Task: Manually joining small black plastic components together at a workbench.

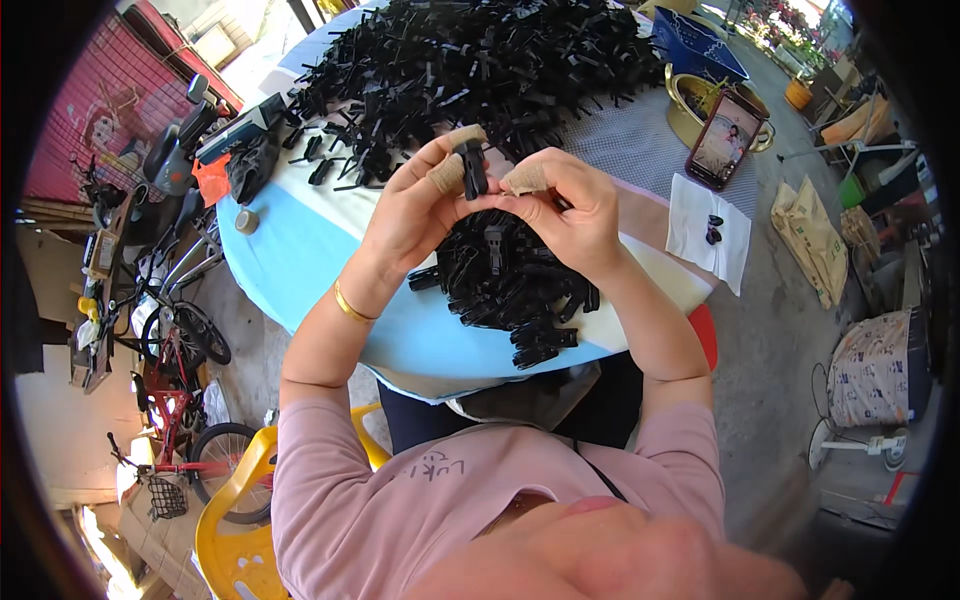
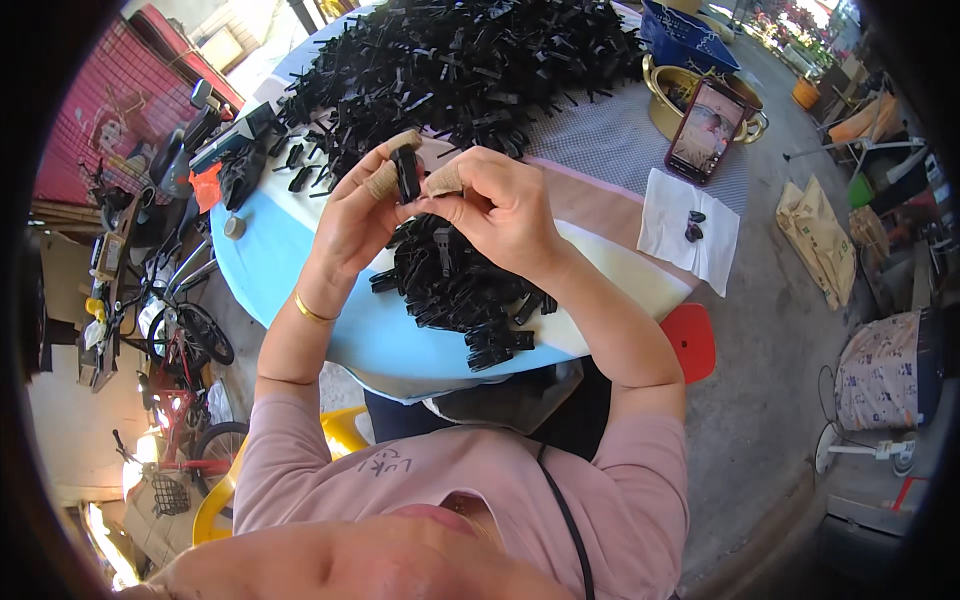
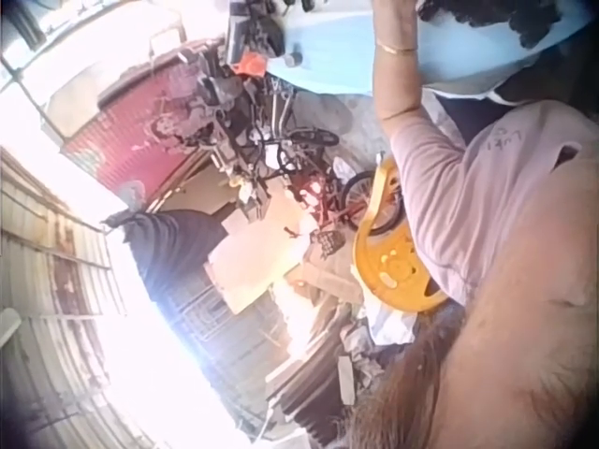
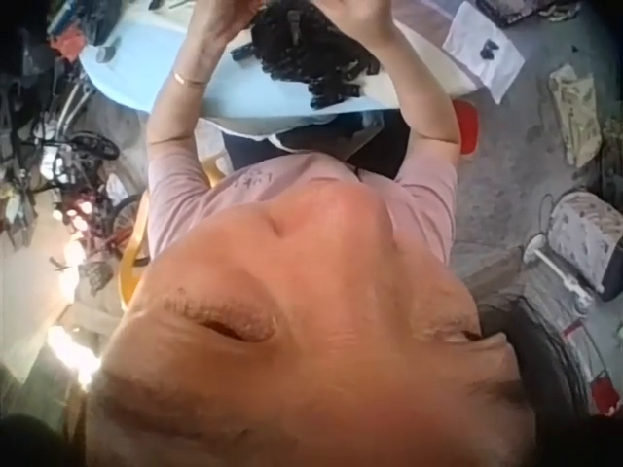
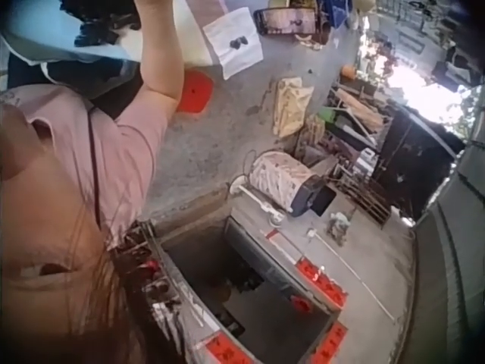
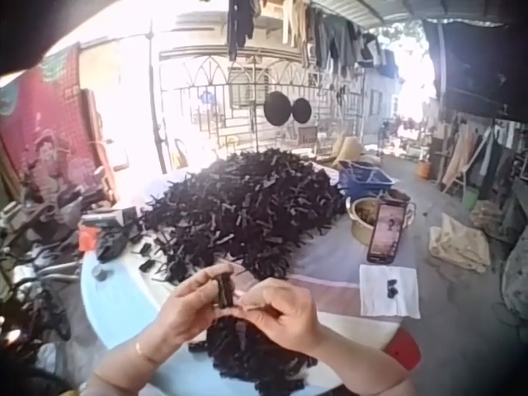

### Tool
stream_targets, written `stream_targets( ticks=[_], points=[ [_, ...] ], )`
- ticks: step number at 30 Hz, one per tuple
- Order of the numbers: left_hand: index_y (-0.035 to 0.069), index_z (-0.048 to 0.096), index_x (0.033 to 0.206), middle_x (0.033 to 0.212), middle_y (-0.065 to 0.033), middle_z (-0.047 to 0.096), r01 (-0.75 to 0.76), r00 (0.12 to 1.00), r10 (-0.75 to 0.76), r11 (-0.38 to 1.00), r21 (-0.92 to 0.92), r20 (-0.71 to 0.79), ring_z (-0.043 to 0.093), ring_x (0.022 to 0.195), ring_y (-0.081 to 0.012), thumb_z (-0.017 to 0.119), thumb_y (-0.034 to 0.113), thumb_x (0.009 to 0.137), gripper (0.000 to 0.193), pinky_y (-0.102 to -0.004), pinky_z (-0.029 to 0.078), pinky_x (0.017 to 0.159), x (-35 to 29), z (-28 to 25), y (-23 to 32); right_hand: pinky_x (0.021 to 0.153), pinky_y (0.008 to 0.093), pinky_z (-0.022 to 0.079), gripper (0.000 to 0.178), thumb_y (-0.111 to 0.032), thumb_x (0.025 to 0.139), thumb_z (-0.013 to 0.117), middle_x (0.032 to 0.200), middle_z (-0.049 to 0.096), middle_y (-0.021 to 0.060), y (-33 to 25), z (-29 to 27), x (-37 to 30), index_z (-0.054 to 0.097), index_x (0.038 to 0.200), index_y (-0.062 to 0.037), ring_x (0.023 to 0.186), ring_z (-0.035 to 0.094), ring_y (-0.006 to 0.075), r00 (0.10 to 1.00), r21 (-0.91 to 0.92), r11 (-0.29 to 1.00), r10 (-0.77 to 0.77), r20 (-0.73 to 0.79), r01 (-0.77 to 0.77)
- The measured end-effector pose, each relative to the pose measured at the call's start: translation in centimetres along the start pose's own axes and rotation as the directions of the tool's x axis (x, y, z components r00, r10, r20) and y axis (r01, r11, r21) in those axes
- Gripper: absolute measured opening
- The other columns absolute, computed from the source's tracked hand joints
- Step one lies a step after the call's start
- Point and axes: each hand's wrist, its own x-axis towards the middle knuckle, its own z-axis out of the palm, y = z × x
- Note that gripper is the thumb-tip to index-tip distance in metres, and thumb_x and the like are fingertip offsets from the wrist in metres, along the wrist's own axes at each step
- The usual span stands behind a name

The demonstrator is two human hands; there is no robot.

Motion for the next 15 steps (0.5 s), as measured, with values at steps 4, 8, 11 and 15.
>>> stream_targets(
  ticks=[4,8,11,15],
  points=[
    [0.0,0.043,0.122,0.111,-0.008,0.052,0.034,0.999,-0.037,0.966,0.257,0.004,0.056,0.093,-0.0136,0.043,0.009,0.092,0.031,-0.0301,0.05,0.081,-0.4,1.0,-0.3,0.054,0.0173,0.044,0.017,0.0,0.073,0.069,0.077,0.059,0.0023,0.0,0.2,-0.6,0.055,0.084,0.0001,0.063,0.054,0.0045,0.956,0.225,0.93,0.29,0.035,-0.29],
    [-0.002,0.04,0.124,0.112,-0.0063,0.052,-0.084,0.996,0.054,0.843,0.532,0.073,0.053,0.095,-0.0102,0.046,0.001,0.088,0.037,-0.0252,0.047,0.08,-1.2,1.9,-0.6,0.06,0.0192,0.048,0.02,-0.001,0.074,0.068,0.077,0.059,0.0021,0.4,0.1,-0.1,0.053,0.087,-0.0011,0.068,0.057,0.0067,0.874,0.403,0.789,0.482,0.061,-0.463],
    [-0.003,0.039,0.124,0.111,-0.0063,0.052,-0.188,0.982,0.169,0.854,0.485,0.084,0.053,0.093,-0.0099,0.051,-0.006,0.082,0.043,-0.0239,0.046,0.079,-1.3,2.6,-1.3,0.061,0.0181,0.047,0.02,-0.002,0.074,0.069,0.077,0.059,0.0018,0.5,0.3,0.0,0.053,0.087,-0.0015,0.068,0.057,0.0066,0.853,0.334,0.796,0.52,0.052,-0.505],
    [-0.003,0.041,0.119,0.109,-0.0073,0.053,-0.23,0.971,0.219,0.757,0.611,0.093,0.054,0.094,-0.0106,0.053,-0.005,0.082,0.038,-0.0235,0.045,0.082,-0.6,1.5,-1.6,0.052,0.0144,0.039,0.01,-0.01,0.084,0.059,0.073,0.056,-0.0006,1.2,0.5,-0.1,0.056,0.089,-0.002,0.058,0.049,0.0027,0.845,0.314,0.791,0.529,0.083,-0.525]
  ],
)
